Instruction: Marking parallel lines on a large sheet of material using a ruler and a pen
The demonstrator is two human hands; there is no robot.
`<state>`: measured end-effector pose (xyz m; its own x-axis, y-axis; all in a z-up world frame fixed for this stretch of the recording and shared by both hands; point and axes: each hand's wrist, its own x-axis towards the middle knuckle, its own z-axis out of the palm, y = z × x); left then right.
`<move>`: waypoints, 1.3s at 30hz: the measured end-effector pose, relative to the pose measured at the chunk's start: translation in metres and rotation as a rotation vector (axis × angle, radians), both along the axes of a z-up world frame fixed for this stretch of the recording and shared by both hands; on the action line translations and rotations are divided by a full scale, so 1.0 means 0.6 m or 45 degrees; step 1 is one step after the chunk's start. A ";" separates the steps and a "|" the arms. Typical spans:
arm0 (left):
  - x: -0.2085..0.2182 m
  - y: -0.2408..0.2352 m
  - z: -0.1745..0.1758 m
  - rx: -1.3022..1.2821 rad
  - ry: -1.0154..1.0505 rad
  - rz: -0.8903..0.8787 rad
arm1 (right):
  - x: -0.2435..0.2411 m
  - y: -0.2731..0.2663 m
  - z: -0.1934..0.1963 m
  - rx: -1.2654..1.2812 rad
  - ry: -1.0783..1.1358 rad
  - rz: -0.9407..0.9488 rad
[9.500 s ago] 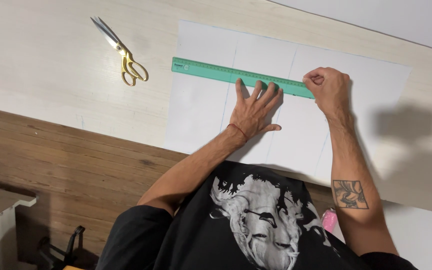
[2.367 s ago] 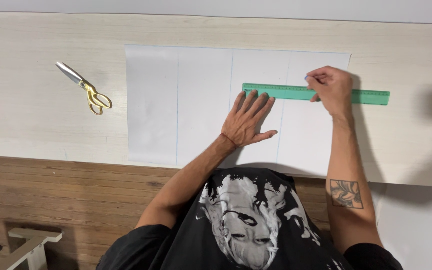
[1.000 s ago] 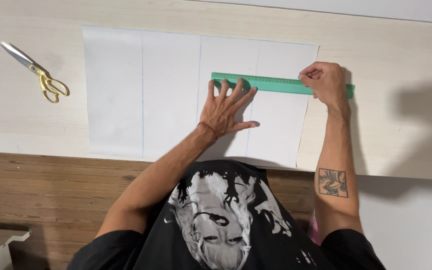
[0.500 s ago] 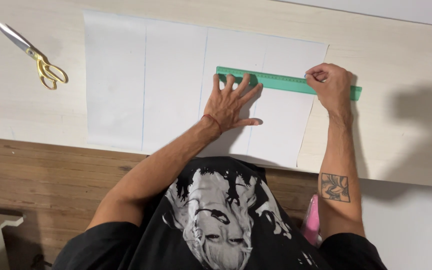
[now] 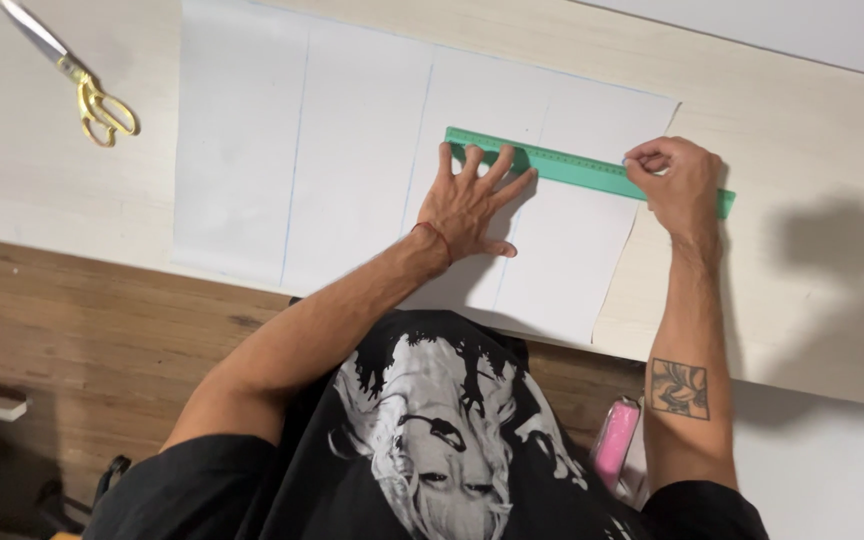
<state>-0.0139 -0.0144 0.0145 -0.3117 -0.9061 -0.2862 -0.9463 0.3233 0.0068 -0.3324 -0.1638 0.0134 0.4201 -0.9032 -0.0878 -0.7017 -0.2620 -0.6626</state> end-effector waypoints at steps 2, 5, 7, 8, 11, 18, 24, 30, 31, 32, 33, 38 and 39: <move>-0.002 -0.001 0.004 0.019 0.011 -0.002 | -0.020 -0.013 -0.041 -0.048 -0.036 -0.020; -0.001 0.000 0.008 0.035 -0.001 0.000 | 0.008 0.009 0.026 0.096 -0.051 -0.049; -0.001 -0.002 0.005 0.031 0.002 0.000 | 0.009 0.005 0.018 0.025 -0.029 -0.025; -0.001 -0.002 0.003 0.024 0.008 -0.005 | 0.009 0.003 0.013 -0.049 -0.006 -0.007; 0.000 0.002 0.001 0.004 -0.004 -0.008 | 0.009 0.005 0.037 0.162 -0.078 -0.062; 0.002 -0.001 0.007 0.018 -0.024 -0.008 | 0.016 0.006 0.029 0.069 0.007 -0.031; 0.004 -0.002 0.003 0.012 -0.028 -0.018 | 0.003 -0.005 -0.011 0.017 0.006 -0.038; 0.002 -0.003 0.005 0.001 -0.038 -0.023 | -0.006 -0.008 -0.032 -0.006 0.028 -0.024; 0.001 0.000 0.007 -0.007 -0.033 -0.020 | -0.015 -0.014 -0.051 -0.052 0.041 -0.022; 0.000 0.003 0.009 -0.014 -0.028 -0.017 | -0.024 -0.019 -0.070 -0.099 0.054 -0.020; 0.000 0.006 0.007 -0.020 -0.027 -0.028 | -0.017 -0.007 -0.052 -0.104 0.055 -0.031; 0.003 0.006 0.005 -0.033 0.001 -0.026 | 0.005 0.006 -0.001 0.079 -0.037 -0.124; 0.002 0.009 0.003 -0.041 0.002 -0.036 | -0.002 0.004 -0.017 0.071 -0.037 -0.135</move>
<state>-0.0126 -0.0092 0.0164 -0.3380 -0.9055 -0.2565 -0.9366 0.3504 -0.0027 -0.3339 -0.1612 0.0033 0.3259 -0.9366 -0.1284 -0.7037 -0.1496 -0.6946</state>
